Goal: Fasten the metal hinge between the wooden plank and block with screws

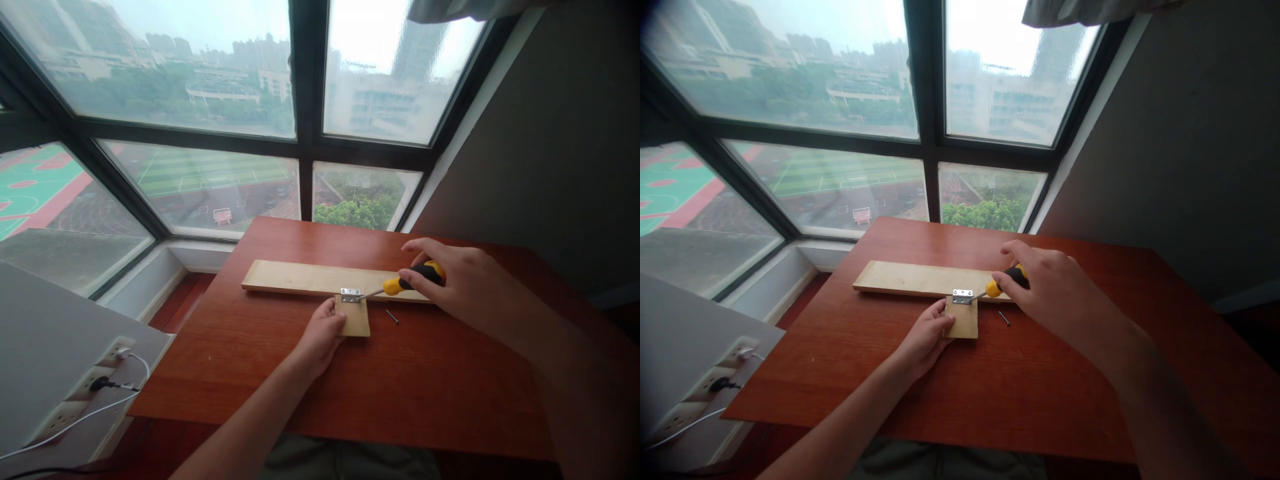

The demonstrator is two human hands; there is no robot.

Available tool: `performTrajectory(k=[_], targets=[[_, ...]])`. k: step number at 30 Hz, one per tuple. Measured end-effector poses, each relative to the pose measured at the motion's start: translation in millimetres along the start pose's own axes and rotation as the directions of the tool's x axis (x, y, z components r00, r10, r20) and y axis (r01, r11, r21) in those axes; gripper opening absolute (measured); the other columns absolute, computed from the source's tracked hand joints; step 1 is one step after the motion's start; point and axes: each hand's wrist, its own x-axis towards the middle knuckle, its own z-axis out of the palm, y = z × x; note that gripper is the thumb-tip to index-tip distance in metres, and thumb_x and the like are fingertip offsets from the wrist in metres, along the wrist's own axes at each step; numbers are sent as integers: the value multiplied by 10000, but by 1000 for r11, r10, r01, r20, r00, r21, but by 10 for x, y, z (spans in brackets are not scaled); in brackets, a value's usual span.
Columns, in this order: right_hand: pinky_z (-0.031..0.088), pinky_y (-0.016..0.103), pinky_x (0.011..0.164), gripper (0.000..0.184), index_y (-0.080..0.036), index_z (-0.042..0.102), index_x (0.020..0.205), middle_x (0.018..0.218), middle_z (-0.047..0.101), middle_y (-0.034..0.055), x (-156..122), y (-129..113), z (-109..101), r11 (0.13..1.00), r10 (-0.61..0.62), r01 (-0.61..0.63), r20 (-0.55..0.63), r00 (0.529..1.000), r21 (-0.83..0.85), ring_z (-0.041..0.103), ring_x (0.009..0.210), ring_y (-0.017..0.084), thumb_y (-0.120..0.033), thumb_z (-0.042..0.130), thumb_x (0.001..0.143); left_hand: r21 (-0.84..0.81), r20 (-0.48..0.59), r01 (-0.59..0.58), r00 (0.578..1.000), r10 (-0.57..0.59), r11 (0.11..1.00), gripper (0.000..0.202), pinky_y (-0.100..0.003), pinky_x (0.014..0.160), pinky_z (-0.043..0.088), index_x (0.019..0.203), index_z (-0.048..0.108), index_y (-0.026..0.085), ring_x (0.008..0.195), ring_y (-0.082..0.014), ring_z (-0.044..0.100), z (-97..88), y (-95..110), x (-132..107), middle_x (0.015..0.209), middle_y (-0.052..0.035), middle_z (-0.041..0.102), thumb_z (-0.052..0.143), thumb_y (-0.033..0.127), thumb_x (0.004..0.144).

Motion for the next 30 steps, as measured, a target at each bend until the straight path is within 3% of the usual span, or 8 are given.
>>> performTrajectory(k=[7,10,13,16,19,23,28,30], targets=[[522,326,889,438,-271,555,1231,1220,671,39,-41,26,-49,937,-231,206,56,971,282,650,1076,222,-198,582,800,-13,-1,-3,1000,3,1000,343,-248,699,525,1054,642,138,814,-168,653,10,1,-7,1018,-106,707,638,67,719],[521,328,822,325,-258,566,1176,1188,680,54,-19,0,-36,967,-154,148,17,988,208,662,1010,229,-330,581,859,-5,-1,-2,1000,2,1000,338,-241,687,521,1052,637,134,793,-160,648,8,-5,2,998,-100,708,627,61,721],[472,320,630,280,-238,589,1039,906,726,45,19,-33,-9,1000,7,-6,-26,1000,27,673,760,223,-474,505,915,-2,-3,1,1000,-1,1000,341,-240,674,519,1052,635,132,777,-158,646,2,-10,8,984,-98,708,625,59,719],[375,296,521,270,-242,584,880,673,666,8,36,-37,-3,993,80,-82,-35,996,-81,614,598,205,-496,499,906,-2,-5,5,1000,-5,1000,345,-242,670,519,1058,634,133,765,-157,646,1,-7,5,975,-96,705,629,60,721],[420,280,558,160,-246,572,918,800,691,7,23,-18,-20,997,27,-26,-7,1000,66,630,658,182,-392,575,854,-18,-12,5,1000,-6,1000,343,-239,678,520,1043,638,136,766,-155,650,6,-3,0,962,-91,706,629,49,712],[487,279,694,269,-257,543,1078,1045,690,32,5,5,-29,973,-58,51,23,998,223,663,845,190,-311,596,820,-29,-12,1,1000,-1,1000,342,-237,684,521,1040,644,133,777,-155,651,10,-3,0,988,-103,710,636,53,708],[342,283,499,327,-246,567,895,667,639,8,48,9,14,989,123,-126,-45,991,-75,584,568,198,-568,511,876,-7,-13,2,1000,-3,1000,359,-262,694,528,1058,642,136,774,-167,654,-4,-9,5,988,-103,709,637,67,706],[303,280,482,345,-246,557,828,604,604,-2,64,9,17,985,131,-136,-47,990,-106,555,531,190,-583,501,877,-10,-10,2,1000,-2,1000,370,-268,702,530,1062,642,135,773,-169,654,-8,-9,5,979,-102,709,647,68,698]])
